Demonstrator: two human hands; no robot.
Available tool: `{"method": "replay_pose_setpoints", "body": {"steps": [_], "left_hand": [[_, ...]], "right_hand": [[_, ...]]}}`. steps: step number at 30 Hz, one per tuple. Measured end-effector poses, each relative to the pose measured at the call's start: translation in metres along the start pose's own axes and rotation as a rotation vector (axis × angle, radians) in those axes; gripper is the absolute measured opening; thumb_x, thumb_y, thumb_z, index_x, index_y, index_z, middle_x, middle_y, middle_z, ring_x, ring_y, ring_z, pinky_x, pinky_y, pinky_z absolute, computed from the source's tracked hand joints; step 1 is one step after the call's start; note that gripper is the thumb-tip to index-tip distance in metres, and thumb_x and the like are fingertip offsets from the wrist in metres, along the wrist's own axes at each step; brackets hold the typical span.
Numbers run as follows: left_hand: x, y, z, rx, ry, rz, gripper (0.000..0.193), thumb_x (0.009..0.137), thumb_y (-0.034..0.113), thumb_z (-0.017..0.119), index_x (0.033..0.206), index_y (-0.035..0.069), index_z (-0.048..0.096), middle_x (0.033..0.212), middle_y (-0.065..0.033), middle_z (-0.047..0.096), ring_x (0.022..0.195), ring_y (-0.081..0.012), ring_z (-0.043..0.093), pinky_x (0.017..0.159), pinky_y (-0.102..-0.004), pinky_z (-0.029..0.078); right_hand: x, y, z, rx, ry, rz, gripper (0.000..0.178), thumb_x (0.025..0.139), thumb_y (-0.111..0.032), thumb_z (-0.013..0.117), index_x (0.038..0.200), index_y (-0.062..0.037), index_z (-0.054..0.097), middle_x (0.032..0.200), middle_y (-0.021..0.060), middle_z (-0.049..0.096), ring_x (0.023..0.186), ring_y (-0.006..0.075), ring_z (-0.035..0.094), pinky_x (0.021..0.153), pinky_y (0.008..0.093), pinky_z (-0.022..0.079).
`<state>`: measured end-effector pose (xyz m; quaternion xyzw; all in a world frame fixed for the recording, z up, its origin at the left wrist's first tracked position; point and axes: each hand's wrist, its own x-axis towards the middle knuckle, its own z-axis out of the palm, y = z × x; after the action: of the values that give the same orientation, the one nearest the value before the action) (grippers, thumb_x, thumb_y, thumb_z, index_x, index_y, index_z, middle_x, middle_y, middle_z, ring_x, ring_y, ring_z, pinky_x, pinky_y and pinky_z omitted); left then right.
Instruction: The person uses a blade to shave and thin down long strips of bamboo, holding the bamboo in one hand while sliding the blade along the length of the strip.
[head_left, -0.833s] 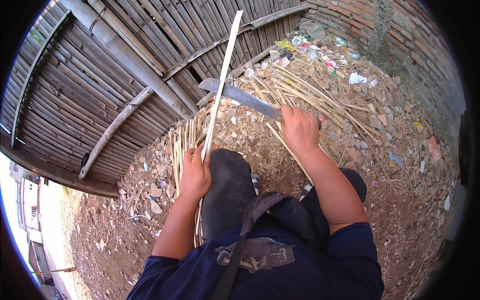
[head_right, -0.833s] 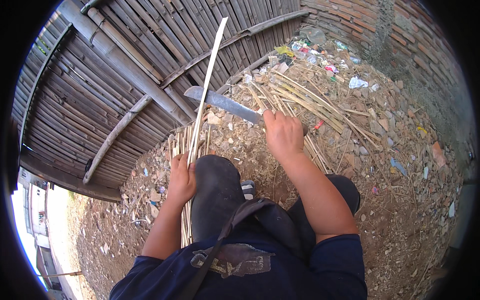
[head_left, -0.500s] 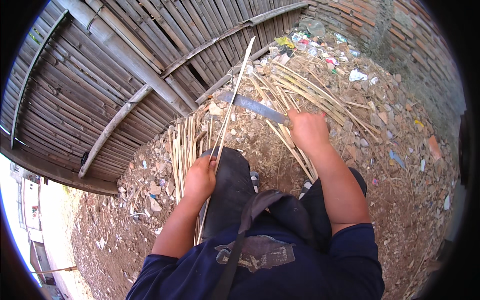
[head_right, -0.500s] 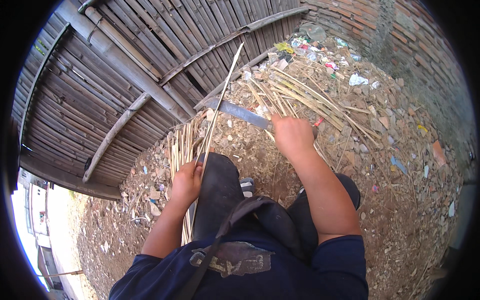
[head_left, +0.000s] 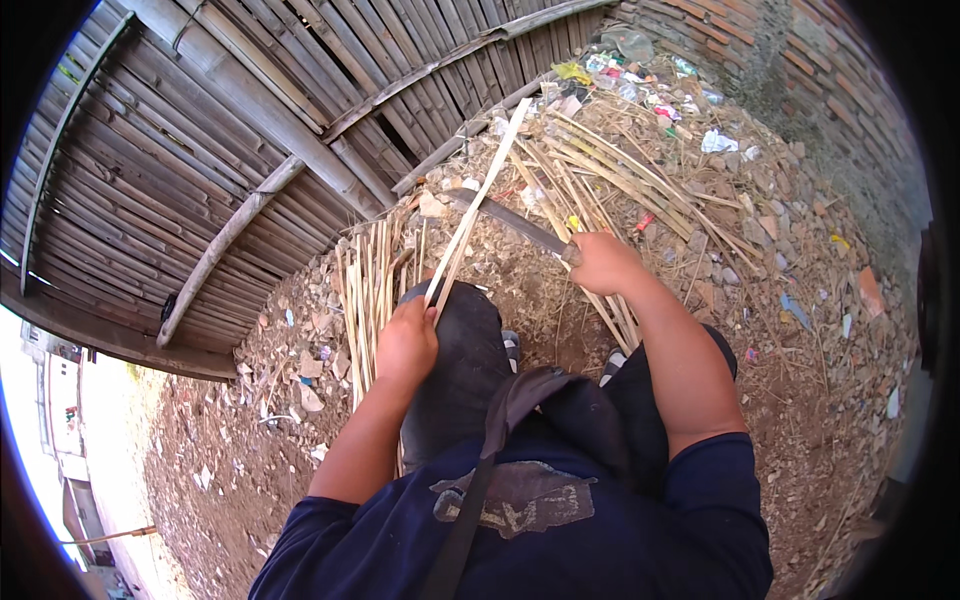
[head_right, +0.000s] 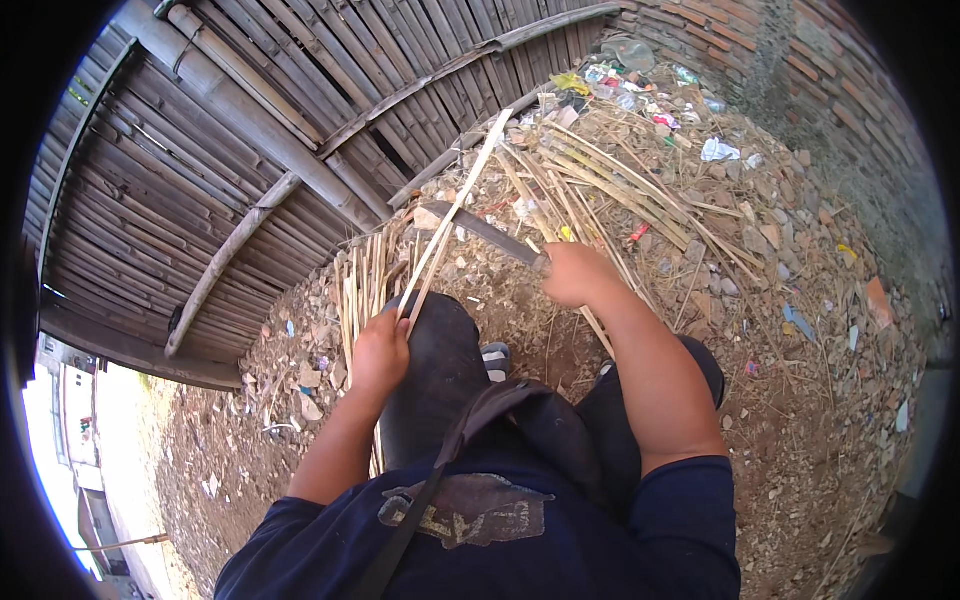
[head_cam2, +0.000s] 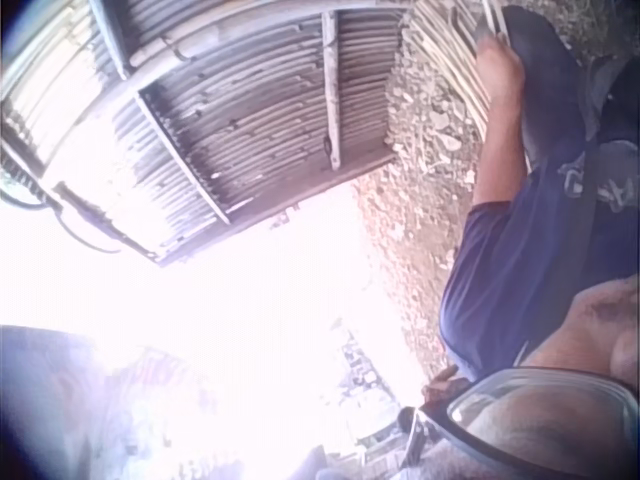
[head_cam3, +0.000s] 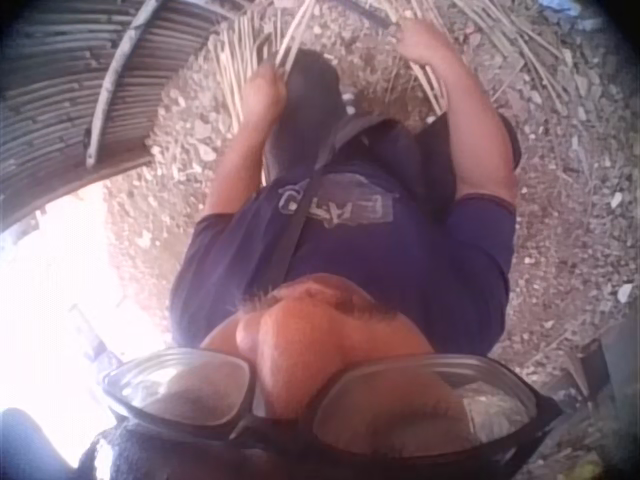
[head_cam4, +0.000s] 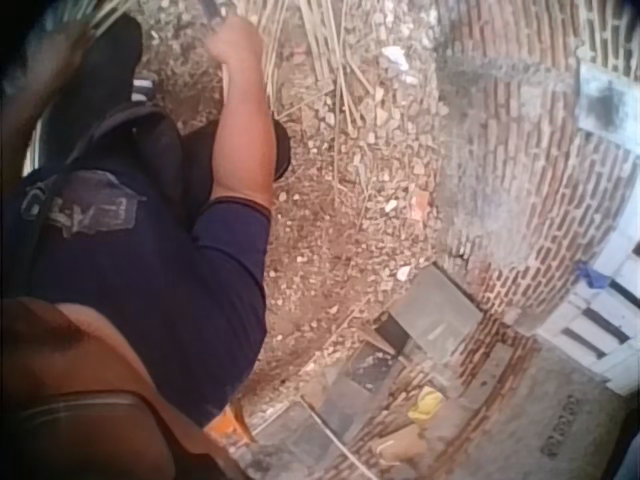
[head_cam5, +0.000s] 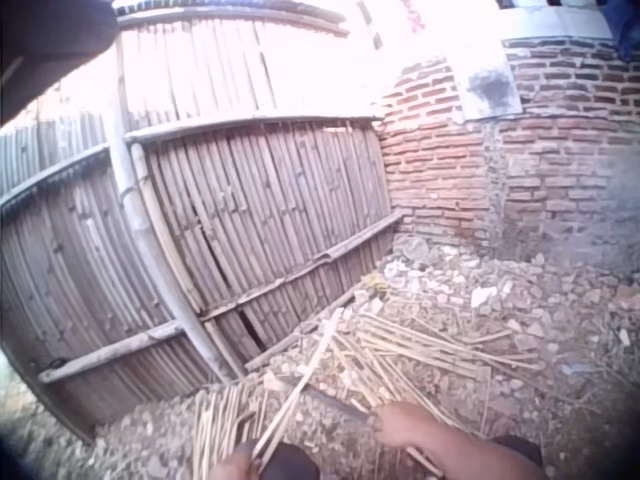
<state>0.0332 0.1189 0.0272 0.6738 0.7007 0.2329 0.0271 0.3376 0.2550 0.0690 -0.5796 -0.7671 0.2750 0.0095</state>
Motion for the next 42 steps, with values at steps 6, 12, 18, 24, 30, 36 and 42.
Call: {"method": "replay_pose_setpoints", "body": {"steps": [6,12,18,24,30,36,42], "left_hand": [[0.001,0.006,-0.001,-0.010,0.013,-0.008,0.013,0.098,0.016,0.058,0.103,0.005,0.060,0.095,-0.0241,0.065,0.083,-0.0480,0.064,0.071,-0.0567,0.051],[0.006,0.007,-0.014,-0.040,-0.014,0.011,0.015,0.098,0.015,0.058,0.102,0.002,0.063,0.094,-0.0251,0.066,0.084,-0.0474,0.064,0.073,-0.0553,0.050],[0.017,0.015,-0.036,-0.164,-0.096,0.008,0.019,0.099,0.014,0.056,0.101,-0.002,0.066,0.091,-0.0265,0.067,0.089,-0.0462,0.064,0.077,-0.0524,0.050],[0.027,0.019,-0.039,-0.209,-0.218,-0.063,0.018,0.098,0.013,0.057,0.101,-0.002,0.067,0.092,-0.0276,0.067,0.089,-0.0464,0.064,0.080,-0.0511,0.050],[0.023,0.019,-0.032,-0.094,-0.248,-0.018,0.018,0.093,0.014,0.064,0.100,-0.002,0.068,0.091,-0.0278,0.067,0.086,-0.0464,0.064,0.078,-0.0516,0.050],[0.026,0.006,-0.030,-0.244,-0.304,-0.168,0.021,0.096,0.019,0.062,0.097,-0.002,0.068,0.085,-0.0241,0.068,0.078,-0.0423,0.065,0.073,-0.0486,0.050],[0.029,0.003,-0.035,-0.333,-0.372,-0.177,0.029,0.105,0.026,0.056,0.101,-0.002,0.066,0.076,-0.0165,0.063,0.069,-0.0234,0.058,0.068,-0.0371,0.048]], "right_hand": [[0.023,0.033,0.017,0.129,-0.123,-0.097,0.036,0.079,-0.018,0.068,0.112,-0.0030,0.064,0.102,0.0229,0.070,0.100,0.0390,0.068,0.087,0.0466,0.054],[0.016,0.009,0.019,-0.199,0.427,-0.126,0.021,0.080,-0.008,0.064,0.101,-0.0057,0.062,0.083,0.0196,0.069,0.079,0.0381,0.070,0.070,0.0491,0.054],[0.017,0.017,0.019,-0.265,0.528,-0.144,0.021,0.082,-0.006,0.062,0.103,-0.0060,0.062,0.083,0.0177,0.070,0.078,0.0379,0.070,0.068,0.0493,0.054],[-0.006,-0.009,0.008,-0.138,0.191,-0.038,0.027,0.084,-0.015,0.068,0.108,-0.0023,0.062,0.090,0.0217,0.070,0.089,0.0392,0.070,0.077,0.0491,0.055],[0.023,0.039,0.020,-0.023,-0.198,-0.163,0.048,0.085,-0.032,0.075,0.114,0.0034,0.061,0.105,0.0220,0.071,0.104,0.0408,0.067,0.089,0.0468,0.053],[0.001,0.000,0.012,-0.126,0.039,-0.099,0.041,0.090,-0.033,0.070,0.111,0.0008,0.061,0.102,0.0205,0.072,0.100,0.0360,0.070,0.085,0.0475,0.055],[0.004,-0.007,0.020,-0.292,0.185,-0.080,0.027,0.091,-0.023,0.064,0.111,-0.0054,0.062,0.095,0.0150,0.074,0.092,0.0312,0.073,0.079,0.0489,0.056]]}}
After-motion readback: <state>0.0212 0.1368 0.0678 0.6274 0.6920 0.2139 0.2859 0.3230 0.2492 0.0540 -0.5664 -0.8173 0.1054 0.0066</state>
